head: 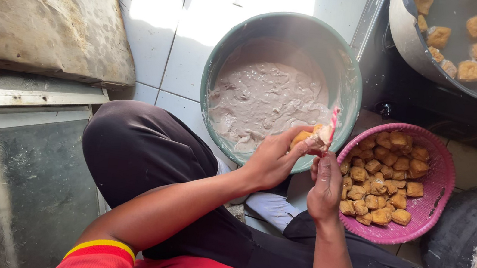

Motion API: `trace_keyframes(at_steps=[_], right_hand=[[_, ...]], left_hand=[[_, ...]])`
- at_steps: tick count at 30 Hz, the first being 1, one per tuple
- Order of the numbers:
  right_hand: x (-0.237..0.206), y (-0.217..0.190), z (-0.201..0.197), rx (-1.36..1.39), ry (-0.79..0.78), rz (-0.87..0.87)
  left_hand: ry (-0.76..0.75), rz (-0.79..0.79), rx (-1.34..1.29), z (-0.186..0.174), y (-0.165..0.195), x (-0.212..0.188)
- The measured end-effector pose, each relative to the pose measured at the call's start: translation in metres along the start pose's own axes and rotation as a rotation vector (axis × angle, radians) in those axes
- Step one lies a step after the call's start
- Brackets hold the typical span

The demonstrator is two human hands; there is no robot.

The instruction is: The person sits on the floor and uses a pink spatula to scoop light batter from a large basin and press it into split fried tofu pieces. Stuffed tofu pieces are placed into a pink basket, and some pieces are moved into a pot of liquid beside the workspace.

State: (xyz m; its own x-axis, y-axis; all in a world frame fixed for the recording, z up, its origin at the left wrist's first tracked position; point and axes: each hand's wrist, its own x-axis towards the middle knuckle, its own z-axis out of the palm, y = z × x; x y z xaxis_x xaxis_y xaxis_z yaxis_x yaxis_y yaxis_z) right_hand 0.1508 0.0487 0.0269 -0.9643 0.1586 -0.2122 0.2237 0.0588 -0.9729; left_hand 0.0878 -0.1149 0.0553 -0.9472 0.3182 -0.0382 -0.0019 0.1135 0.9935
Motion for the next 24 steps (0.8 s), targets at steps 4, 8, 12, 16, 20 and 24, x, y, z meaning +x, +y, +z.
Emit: trace_keyframes(at_steps=[4,8,12,16,20,24], right_hand=[[0.001,-0.012,-0.004,-0.347,0.060,-0.208],[0.006,-0.028,-0.006,-0.546,0.120,-0.290],[0.004,-0.040,-0.009,-0.668,0.178,-0.369],[-0.006,-0.037,-0.005,-0.765,0.267,-0.467],[-0.010,-0.030,-0.004,-0.813,0.320,-0.559],[-0.004,-0.035,-0.016,-0.846,0.288,-0.452]], left_hand=[[-0.171,-0.185,-0.227,0.001,-0.009,-0.003],[-0.278,-0.049,-0.759,0.001,-0.016,0.002],[-0.209,-0.055,-0.646,0.001,-0.010,0.003],[-0.019,-0.038,-0.383,-0.002,0.000,0.003],[0.126,-0.030,-0.171,-0.007,0.011,0.002],[0.279,0.219,0.047,-0.029,0.021,0.014]])
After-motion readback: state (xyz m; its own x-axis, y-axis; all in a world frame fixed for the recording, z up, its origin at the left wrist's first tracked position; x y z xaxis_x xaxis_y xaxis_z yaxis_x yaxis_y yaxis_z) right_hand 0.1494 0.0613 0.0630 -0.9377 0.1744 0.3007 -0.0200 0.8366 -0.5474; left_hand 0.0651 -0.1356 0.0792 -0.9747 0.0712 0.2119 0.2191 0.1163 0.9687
